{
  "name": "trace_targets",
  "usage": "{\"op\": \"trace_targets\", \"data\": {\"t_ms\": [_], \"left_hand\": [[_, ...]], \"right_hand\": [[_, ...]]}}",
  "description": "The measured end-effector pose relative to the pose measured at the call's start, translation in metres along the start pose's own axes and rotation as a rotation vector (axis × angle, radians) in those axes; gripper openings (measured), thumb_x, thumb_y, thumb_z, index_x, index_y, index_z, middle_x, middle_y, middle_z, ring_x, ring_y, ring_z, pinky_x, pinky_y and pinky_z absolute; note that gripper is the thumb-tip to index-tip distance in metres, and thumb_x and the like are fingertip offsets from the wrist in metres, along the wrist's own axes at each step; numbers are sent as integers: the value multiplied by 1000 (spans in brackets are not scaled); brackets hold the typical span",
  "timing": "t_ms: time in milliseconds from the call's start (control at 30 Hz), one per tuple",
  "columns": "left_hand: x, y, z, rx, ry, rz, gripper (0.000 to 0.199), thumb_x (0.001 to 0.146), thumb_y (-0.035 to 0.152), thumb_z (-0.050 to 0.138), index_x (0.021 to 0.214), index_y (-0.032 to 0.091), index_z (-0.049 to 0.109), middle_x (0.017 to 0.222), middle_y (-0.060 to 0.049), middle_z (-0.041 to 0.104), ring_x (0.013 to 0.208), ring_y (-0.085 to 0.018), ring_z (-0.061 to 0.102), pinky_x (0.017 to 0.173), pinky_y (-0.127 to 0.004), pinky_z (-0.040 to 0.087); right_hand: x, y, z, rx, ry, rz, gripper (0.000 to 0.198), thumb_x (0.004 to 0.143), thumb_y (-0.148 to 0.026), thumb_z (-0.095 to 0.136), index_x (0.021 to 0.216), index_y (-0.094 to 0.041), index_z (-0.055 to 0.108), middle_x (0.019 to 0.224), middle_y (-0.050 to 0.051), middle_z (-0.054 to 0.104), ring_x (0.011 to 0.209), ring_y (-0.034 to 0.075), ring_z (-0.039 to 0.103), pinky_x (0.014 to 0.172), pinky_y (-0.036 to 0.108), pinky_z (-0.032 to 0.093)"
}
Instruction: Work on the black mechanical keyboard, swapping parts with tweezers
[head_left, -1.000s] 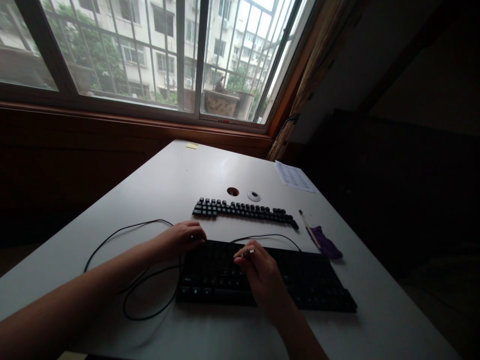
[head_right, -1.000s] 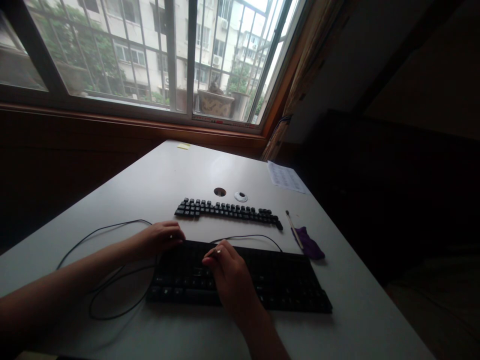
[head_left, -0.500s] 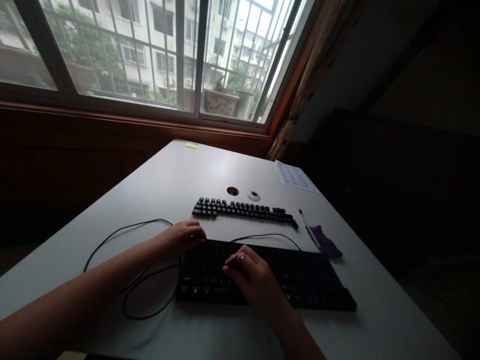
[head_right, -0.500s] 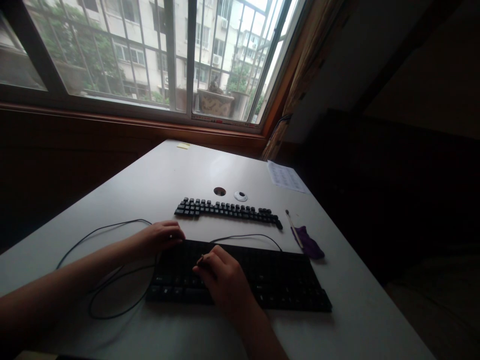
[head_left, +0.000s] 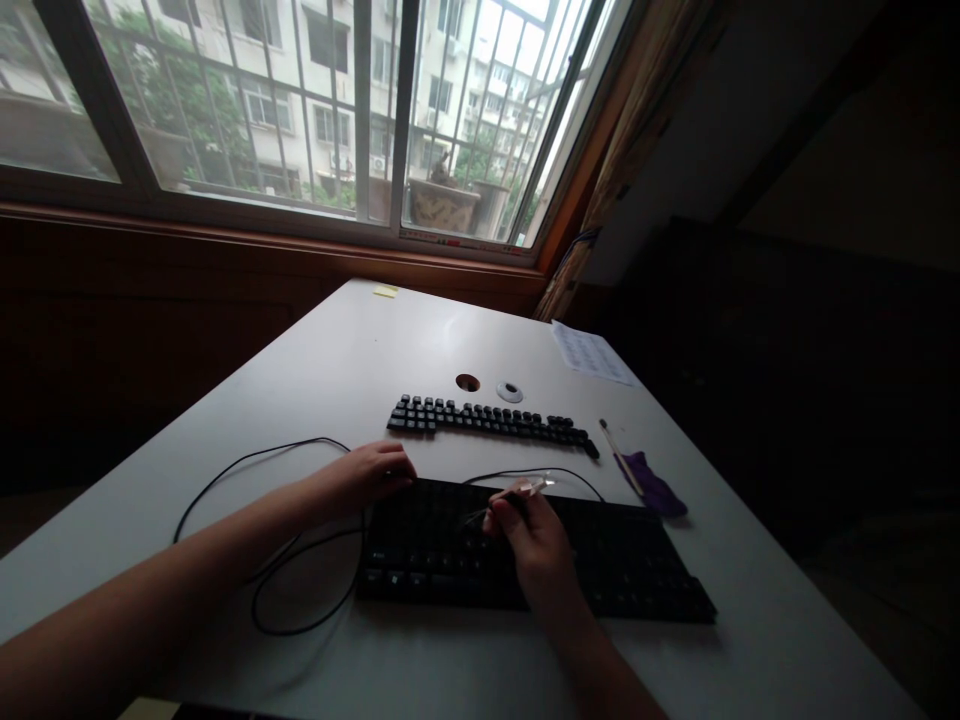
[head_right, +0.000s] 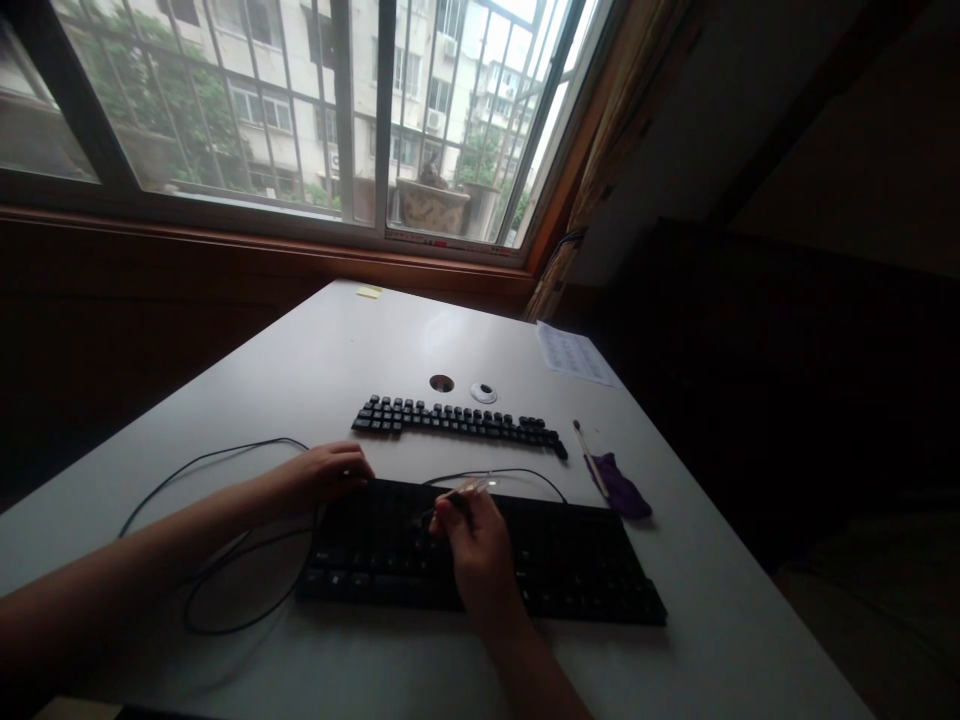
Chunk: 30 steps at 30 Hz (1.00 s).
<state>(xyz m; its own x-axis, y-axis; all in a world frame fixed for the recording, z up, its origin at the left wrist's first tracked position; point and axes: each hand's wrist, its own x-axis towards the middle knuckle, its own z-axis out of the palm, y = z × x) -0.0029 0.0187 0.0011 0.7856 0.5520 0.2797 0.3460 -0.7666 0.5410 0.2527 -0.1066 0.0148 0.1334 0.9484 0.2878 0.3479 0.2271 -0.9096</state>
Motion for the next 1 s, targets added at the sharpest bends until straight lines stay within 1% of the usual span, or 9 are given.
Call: {"op": "trace_targets", "data": {"t_ms": [200,300,400,533,600,700,800,867,1000], "left_hand": [[-1,-1,2,12,18,13,15,98,26,54,99,18,67,96,-6,63,84,-16,61,73,-24,48],[-1,1,2,65,66,36,13,97,24,55,100,18,66,97,-6,64,87,-17,60,74,-26,48],[0,10,-2,143,140,113,13,96,24,57,103,19,67,98,-8,66,93,-21,57,82,-32,49],[0,31,-9,176,216,200,13,95,24,59,104,21,67,96,-7,67,94,-21,55,84,-34,49],[-1,41,-8,150,174,248,17,95,25,60,110,21,66,98,-6,67,93,-21,55,83,-33,49],[-1,50,-1,112,130,298,25,95,27,61,119,21,63,99,-7,67,93,-20,56,81,-32,50],[-1,54,7,50,120,298,31,94,27,63,124,21,61,98,-6,66,91,-20,57,78,-30,50],[-1,55,10,4,117,284,28,94,27,63,122,21,62,97,-6,67,89,-19,58,77,-29,50],[1,56,11,-86,98,275,18,94,26,64,111,19,65,94,-6,68,86,-18,60,76,-27,50]], "right_hand": [[2,2,2,2,-2,48,26,94,-43,60,85,-19,62,71,1,67,69,18,63,69,29,48],[2,-1,3,50,0,61,26,92,-44,63,86,-19,64,71,1,67,68,17,64,68,29,50],[3,-4,3,125,4,90,27,88,-45,68,87,-18,66,73,2,68,68,17,65,67,28,52],[4,-7,3,207,-31,115,25,86,-44,70,90,-19,67,75,2,70,71,18,68,69,29,54],[4,-8,3,233,-54,111,22,88,-42,70,91,-20,66,74,2,71,72,18,68,70,29,54],[4,-8,3,253,-77,100,19,89,-40,69,92,-21,66,76,2,72,73,18,69,72,29,53],[4,-10,4,280,-108,89,18,90,-38,68,91,-20,65,78,2,73,74,18,69,72,30,53],[3,-11,5,299,-144,83,18,91,-38,67,91,-20,64,78,2,72,74,18,69,71,30,53],[3,-14,8,355,-197,74,17,93,-37,64,90,-20,63,76,2,72,73,18,69,71,31,52]]}}
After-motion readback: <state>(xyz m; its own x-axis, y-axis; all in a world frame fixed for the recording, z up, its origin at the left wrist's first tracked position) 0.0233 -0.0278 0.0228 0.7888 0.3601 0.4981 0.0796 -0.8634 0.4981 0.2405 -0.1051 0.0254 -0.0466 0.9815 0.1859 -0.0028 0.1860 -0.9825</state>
